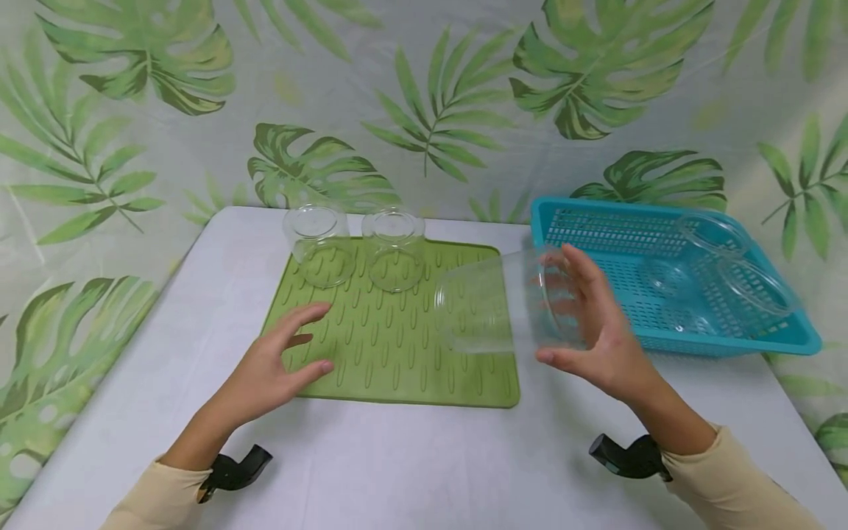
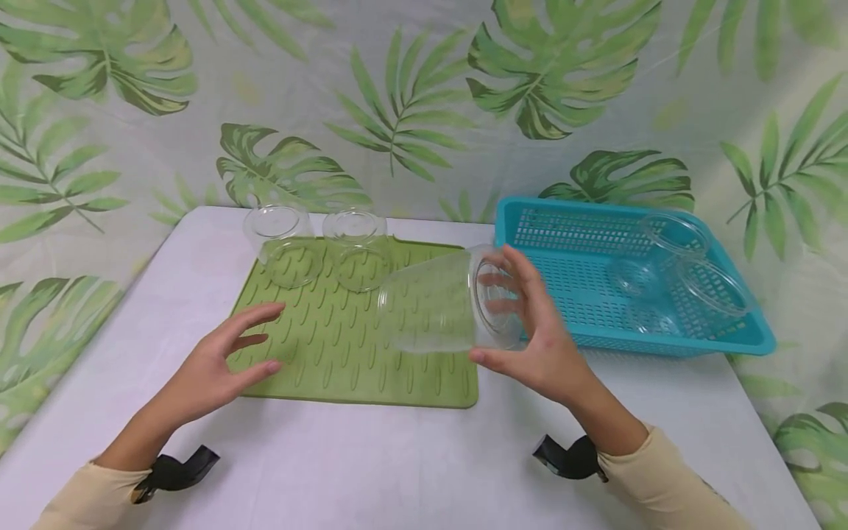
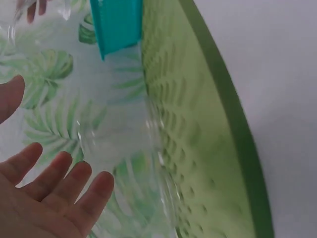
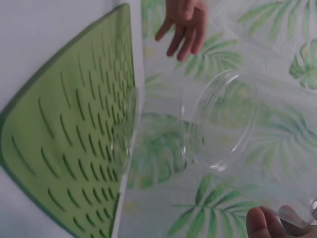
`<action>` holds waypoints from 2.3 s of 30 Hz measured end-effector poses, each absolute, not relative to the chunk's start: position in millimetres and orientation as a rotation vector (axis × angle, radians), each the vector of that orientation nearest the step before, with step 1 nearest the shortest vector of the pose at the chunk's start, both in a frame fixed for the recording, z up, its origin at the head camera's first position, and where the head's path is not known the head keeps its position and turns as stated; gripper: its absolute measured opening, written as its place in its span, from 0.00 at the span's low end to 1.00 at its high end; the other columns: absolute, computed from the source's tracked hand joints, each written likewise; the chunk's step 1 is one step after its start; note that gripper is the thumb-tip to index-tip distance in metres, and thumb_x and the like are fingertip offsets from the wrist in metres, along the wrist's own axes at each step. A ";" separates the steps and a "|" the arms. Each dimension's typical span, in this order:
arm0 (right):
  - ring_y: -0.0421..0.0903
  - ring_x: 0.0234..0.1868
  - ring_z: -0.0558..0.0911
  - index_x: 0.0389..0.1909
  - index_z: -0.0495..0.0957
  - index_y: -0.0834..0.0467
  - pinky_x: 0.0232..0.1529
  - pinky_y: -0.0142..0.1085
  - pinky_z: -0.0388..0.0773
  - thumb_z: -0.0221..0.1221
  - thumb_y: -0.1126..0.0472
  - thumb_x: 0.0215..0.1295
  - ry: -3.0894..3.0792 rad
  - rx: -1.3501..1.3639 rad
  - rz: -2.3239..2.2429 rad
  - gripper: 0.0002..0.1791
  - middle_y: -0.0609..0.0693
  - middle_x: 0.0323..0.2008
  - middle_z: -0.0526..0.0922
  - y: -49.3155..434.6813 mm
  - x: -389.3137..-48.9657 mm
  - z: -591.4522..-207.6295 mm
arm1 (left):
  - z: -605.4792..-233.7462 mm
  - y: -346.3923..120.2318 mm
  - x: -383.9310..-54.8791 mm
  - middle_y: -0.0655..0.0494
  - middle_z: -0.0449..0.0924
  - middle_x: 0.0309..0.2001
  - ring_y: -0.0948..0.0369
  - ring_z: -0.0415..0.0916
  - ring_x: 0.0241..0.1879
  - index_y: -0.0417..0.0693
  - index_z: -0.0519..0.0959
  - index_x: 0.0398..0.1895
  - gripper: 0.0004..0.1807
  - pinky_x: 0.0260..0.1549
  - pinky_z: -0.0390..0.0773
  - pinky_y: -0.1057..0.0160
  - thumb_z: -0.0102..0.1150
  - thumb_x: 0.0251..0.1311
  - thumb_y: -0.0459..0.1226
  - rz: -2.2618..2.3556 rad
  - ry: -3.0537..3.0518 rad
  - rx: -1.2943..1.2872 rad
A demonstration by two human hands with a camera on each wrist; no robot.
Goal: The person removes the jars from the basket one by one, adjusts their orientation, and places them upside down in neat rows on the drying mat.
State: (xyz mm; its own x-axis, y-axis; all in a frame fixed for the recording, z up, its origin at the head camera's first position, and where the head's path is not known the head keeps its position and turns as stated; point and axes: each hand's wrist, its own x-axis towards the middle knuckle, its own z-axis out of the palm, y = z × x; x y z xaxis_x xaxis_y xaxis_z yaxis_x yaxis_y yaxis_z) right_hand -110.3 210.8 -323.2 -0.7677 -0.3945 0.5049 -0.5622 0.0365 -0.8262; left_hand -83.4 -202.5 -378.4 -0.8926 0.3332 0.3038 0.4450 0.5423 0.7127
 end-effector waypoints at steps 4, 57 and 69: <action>0.40 0.68 0.69 0.78 0.46 0.59 0.59 0.24 0.72 0.68 0.82 0.45 -2.236 1.005 1.694 0.60 0.50 0.73 0.62 222.0 -118.2 -311.9 | -385.3 -222.3 -82.7 0.45 0.68 0.69 0.56 0.66 0.68 0.44 0.65 0.71 0.39 0.57 0.80 0.60 0.70 0.55 0.31 -1.124 -2.709 -0.575; 0.25 0.62 0.68 0.79 0.46 0.40 0.52 0.15 0.69 0.73 0.67 0.51 -2.704 0.801 1.169 0.60 0.51 0.74 0.62 228.8 -149.0 -267.0 | -416.6 -258.6 -83.3 0.33 0.61 0.71 0.35 0.58 0.71 0.36 0.68 0.68 0.35 0.65 0.65 0.34 0.67 0.59 0.41 -0.709 -3.150 -0.501; 0.60 0.67 0.70 0.79 0.45 0.42 0.57 0.61 0.73 0.73 0.59 0.54 -2.836 0.743 1.111 0.59 0.53 0.76 0.58 218.3 -157.8 -264.4 | -417.7 -253.8 -82.1 0.31 0.62 0.70 0.34 0.59 0.69 0.32 0.69 0.66 0.35 0.64 0.67 0.35 0.68 0.58 0.39 -0.693 -3.147 -0.484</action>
State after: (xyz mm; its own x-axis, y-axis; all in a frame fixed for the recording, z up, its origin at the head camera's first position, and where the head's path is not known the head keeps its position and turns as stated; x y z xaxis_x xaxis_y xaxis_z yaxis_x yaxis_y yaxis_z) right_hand -157.8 218.3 -264.4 -0.8877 -0.4264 0.1739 -0.4311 0.6367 -0.6394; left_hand -82.1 -253.8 -417.7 -0.9491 0.3110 -0.0495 0.2614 0.8659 0.4265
